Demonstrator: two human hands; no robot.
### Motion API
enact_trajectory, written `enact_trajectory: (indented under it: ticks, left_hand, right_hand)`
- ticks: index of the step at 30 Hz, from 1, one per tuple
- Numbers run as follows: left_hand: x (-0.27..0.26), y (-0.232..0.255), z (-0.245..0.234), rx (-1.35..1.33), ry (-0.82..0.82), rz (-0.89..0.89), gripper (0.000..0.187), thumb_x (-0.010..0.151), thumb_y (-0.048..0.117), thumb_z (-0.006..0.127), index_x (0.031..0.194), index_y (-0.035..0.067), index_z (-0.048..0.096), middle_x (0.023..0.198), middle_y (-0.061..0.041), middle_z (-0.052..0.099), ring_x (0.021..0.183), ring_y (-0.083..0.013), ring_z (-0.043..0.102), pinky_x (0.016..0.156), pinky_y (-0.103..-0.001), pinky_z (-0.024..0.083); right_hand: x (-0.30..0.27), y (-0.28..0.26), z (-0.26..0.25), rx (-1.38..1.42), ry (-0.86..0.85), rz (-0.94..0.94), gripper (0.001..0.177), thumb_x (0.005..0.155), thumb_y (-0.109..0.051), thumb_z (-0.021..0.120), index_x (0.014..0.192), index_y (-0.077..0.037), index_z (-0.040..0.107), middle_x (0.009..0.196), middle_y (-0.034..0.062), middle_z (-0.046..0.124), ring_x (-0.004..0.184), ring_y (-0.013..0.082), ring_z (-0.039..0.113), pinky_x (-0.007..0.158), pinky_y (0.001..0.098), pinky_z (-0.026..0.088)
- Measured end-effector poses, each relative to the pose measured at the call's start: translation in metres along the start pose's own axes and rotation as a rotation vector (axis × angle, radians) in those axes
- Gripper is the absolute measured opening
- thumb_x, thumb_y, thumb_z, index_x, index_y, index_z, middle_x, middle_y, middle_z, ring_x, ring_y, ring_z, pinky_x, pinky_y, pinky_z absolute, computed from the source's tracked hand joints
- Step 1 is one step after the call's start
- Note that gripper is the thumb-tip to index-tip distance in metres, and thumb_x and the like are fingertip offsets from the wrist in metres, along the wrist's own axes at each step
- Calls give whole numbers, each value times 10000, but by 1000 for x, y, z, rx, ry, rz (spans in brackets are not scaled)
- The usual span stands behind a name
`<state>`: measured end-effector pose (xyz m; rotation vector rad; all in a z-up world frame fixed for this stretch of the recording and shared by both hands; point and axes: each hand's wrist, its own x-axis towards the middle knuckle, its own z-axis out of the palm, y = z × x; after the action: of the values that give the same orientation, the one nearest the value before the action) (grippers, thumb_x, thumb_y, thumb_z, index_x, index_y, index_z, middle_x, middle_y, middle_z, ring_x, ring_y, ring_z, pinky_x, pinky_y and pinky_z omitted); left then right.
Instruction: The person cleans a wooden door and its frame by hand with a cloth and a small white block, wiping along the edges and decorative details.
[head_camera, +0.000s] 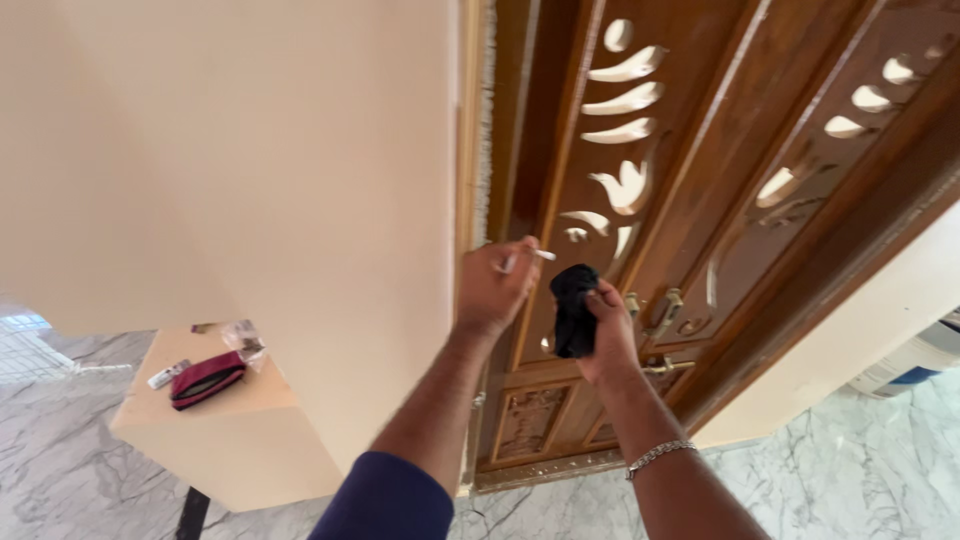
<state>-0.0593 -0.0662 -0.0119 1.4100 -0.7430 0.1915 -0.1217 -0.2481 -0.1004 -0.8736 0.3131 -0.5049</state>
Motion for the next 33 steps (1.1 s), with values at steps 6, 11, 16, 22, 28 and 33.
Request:
enact_trajectory:
  ticks: [6, 11, 16, 22, 28, 33]
  left_hand:
    - [-13, 30, 102, 114, -225, -244, 516, 950, 454, 569, 631, 67, 692, 524, -26, 634, 508, -124, 630, 556, -327, 502]
    - [-6, 35, 173, 147, -401, -302, 529, 935, 459, 553, 623, 52, 685, 520, -43, 609, 518, -164, 623, 558, -352, 493]
    - [14, 29, 236, 189, -440, -328, 536, 926, 518, 535, 660, 94, 728, 518, -42, 616, 527, -164, 648, 581, -356, 512]
    - [44, 2, 304, 170, -475, -319, 556, 913, 544, 553, 678, 78, 744, 572, -84, 656, 575, -221, 685, 638, -406, 548]
    - [80, -3, 353, 255, -581, -339, 523, 846, 556, 564, 682, 104, 769, 642, -95, 726, 647, -230, 725, 668, -412, 562]
    - [99, -11, 382, 225, -644, -422, 569, 862, 565, 514, 655, 90, 749, 637, -93, 730, 633, -232, 729, 653, -408, 559]
  right_hand:
    - [-23, -71, -60, 184, 31, 10, 374, 1043, -144, 339, 1379, -149, 505, 1268, 188, 637, 1052, 344, 690, 889, 483, 597]
    - [-24, -120, -112, 249, 70, -110, 394, 1032, -118, 337, 1393, -119, 496, 1302, 180, 630, 1139, 346, 660, 980, 506, 580]
    - [-9, -151, -152, 277, 56, -227, 413, 1012, -108, 342, 1396, -90, 493, 1315, 193, 627, 1158, 364, 653, 996, 519, 566]
    - [23, -192, -191, 208, 164, -286, 426, 1004, -125, 337, 1403, -130, 488, 1303, 188, 633, 1149, 358, 651, 980, 502, 559]
    - [55, -214, -221, 217, 268, -347, 421, 1026, -131, 345, 1422, -136, 487, 1326, 143, 641, 1164, 315, 656, 987, 491, 569]
    - [79, -226, -240, 222, 321, -322, 430, 1023, -141, 345, 1429, -152, 488, 1302, 121, 642, 1136, 303, 663, 958, 492, 578]
